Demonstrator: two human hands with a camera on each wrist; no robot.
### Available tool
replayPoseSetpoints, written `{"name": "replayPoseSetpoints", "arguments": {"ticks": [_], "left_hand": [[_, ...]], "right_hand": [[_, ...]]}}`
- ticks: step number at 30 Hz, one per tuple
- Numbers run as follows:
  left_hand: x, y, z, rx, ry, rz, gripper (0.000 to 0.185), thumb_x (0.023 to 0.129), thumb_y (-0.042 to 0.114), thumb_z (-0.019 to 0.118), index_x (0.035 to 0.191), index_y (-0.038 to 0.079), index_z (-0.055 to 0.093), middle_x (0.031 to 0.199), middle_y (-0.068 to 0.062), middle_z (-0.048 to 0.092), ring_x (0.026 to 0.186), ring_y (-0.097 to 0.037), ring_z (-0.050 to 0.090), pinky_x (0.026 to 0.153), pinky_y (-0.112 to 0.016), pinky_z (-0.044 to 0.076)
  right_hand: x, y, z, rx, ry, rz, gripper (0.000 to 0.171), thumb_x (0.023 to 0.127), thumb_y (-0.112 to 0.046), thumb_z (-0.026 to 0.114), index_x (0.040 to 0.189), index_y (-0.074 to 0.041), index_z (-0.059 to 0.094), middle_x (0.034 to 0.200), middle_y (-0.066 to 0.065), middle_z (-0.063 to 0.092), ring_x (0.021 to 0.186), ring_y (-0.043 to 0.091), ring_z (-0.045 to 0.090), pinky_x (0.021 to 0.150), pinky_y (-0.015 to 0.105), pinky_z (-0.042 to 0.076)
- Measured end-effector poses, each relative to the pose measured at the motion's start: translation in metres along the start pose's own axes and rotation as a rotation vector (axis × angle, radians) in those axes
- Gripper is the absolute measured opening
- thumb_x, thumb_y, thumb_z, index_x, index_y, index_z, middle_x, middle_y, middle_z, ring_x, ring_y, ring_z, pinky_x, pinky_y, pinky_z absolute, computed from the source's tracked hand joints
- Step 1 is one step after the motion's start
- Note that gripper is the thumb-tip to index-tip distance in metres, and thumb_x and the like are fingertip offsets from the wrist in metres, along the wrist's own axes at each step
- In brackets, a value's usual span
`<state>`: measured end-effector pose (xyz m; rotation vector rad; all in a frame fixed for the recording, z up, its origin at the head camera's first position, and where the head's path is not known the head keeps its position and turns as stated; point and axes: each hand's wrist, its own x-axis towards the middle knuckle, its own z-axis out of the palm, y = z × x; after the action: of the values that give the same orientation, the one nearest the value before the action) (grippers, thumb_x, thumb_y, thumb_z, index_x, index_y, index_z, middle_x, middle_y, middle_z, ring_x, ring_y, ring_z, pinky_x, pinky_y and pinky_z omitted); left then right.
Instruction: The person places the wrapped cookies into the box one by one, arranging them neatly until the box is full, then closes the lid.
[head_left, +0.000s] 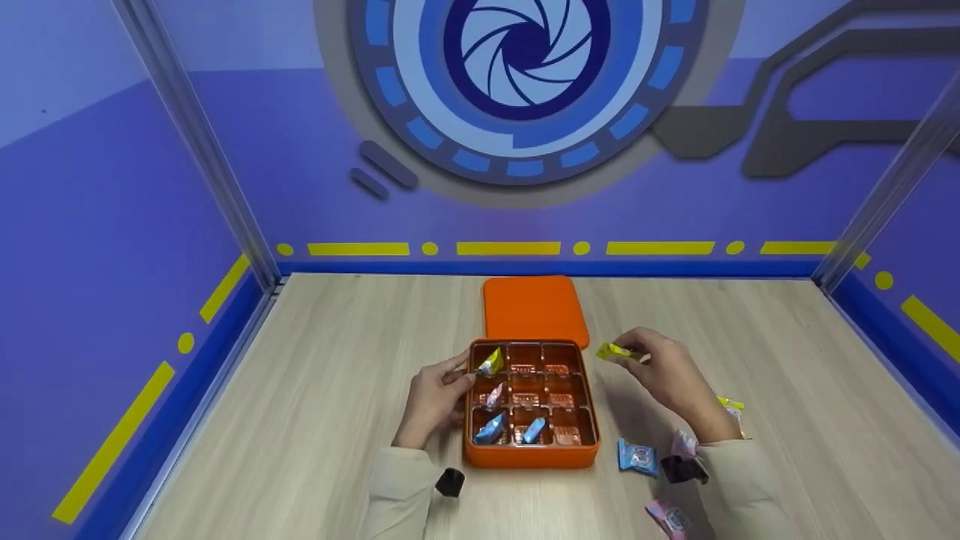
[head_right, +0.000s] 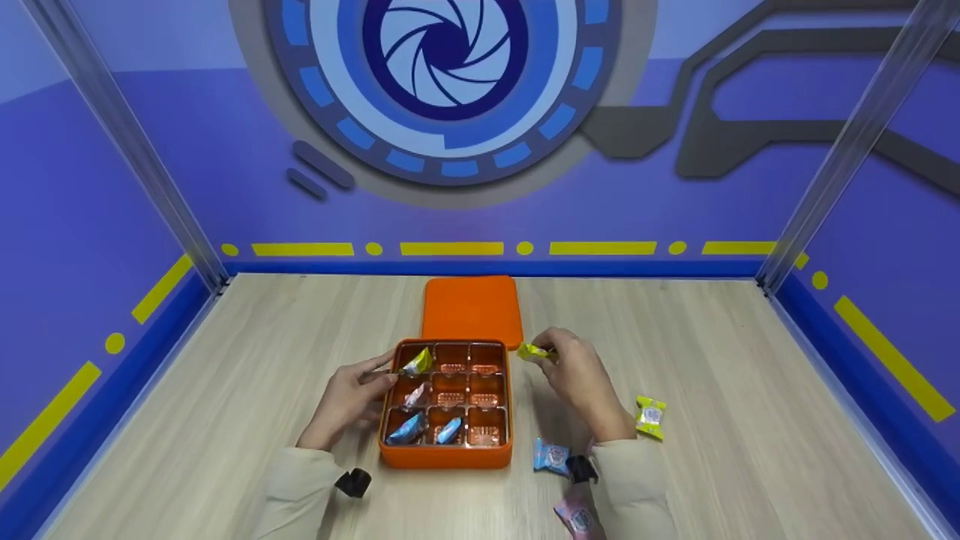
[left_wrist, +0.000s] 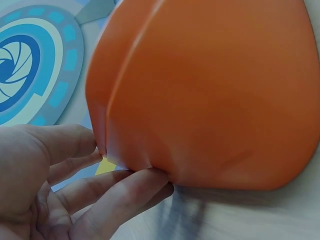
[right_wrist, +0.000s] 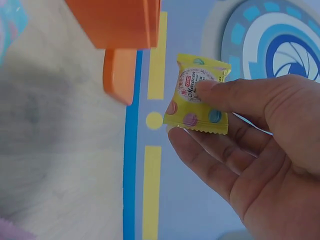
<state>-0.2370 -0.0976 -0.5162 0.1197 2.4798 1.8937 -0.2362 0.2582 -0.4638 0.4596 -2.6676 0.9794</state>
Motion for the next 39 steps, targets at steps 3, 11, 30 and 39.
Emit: {"name": "replayPoseSetpoints", "arguments": {"ticks": [3, 11, 30, 39], "left_hand": [[0.000, -0.001, 0.000, -0.001, -0.001, -0.001, 0.048, 0.103, 0.009, 0.069, 0.150, 0.008, 0.061, 0.120, -0.018, 0.076, 0.086, -0.020, 0.074, 0.056, -0.041, 0.063], [-0.001, 0.000, 0.000, -0.011, -0.011, -0.025, 0.049, 0.103, 0.009, 0.069, 0.151, 0.009, 0.060, 0.123, -0.020, 0.074, 0.087, -0.023, 0.074, 0.057, -0.039, 0.063], [0.001, 0.000, 0.000, -0.008, -0.003, -0.028, 0.049, 0.103, 0.009, 0.069, 0.151, 0.010, 0.061, 0.125, -0.021, 0.073, 0.090, -0.024, 0.076, 0.057, -0.037, 0.064], [0.001, 0.000, 0.001, -0.005, -0.004, -0.012, 0.049, 0.103, 0.008, 0.069, 0.151, 0.009, 0.060, 0.124, -0.021, 0.074, 0.090, -0.024, 0.076, 0.058, -0.038, 0.064]], "right_hand": [[0.005, -0.003, 0.003, 0.020, -0.022, -0.023, 0.019, 0.092, 0.005, 0.079, 0.108, -0.004, 0.074, 0.103, 0.008, 0.074, 0.095, 0.027, 0.071, 0.087, 0.053, 0.061], [0.019, -0.012, 0.010, 0.044, -0.101, -0.049, 0.019, 0.092, 0.007, 0.078, 0.106, -0.005, 0.073, 0.103, 0.006, 0.072, 0.097, 0.029, 0.071, 0.085, 0.050, 0.063], [0.044, -0.031, 0.025, 0.038, -0.206, -0.205, 0.018, 0.093, 0.010, 0.075, 0.103, -0.004, 0.073, 0.101, 0.007, 0.071, 0.096, 0.028, 0.072, 0.085, 0.045, 0.064], [0.052, -0.038, 0.032, -0.019, -0.232, -0.237, 0.016, 0.093, 0.009, 0.076, 0.104, -0.004, 0.074, 0.102, 0.008, 0.073, 0.095, 0.029, 0.072, 0.084, 0.047, 0.063]]}}
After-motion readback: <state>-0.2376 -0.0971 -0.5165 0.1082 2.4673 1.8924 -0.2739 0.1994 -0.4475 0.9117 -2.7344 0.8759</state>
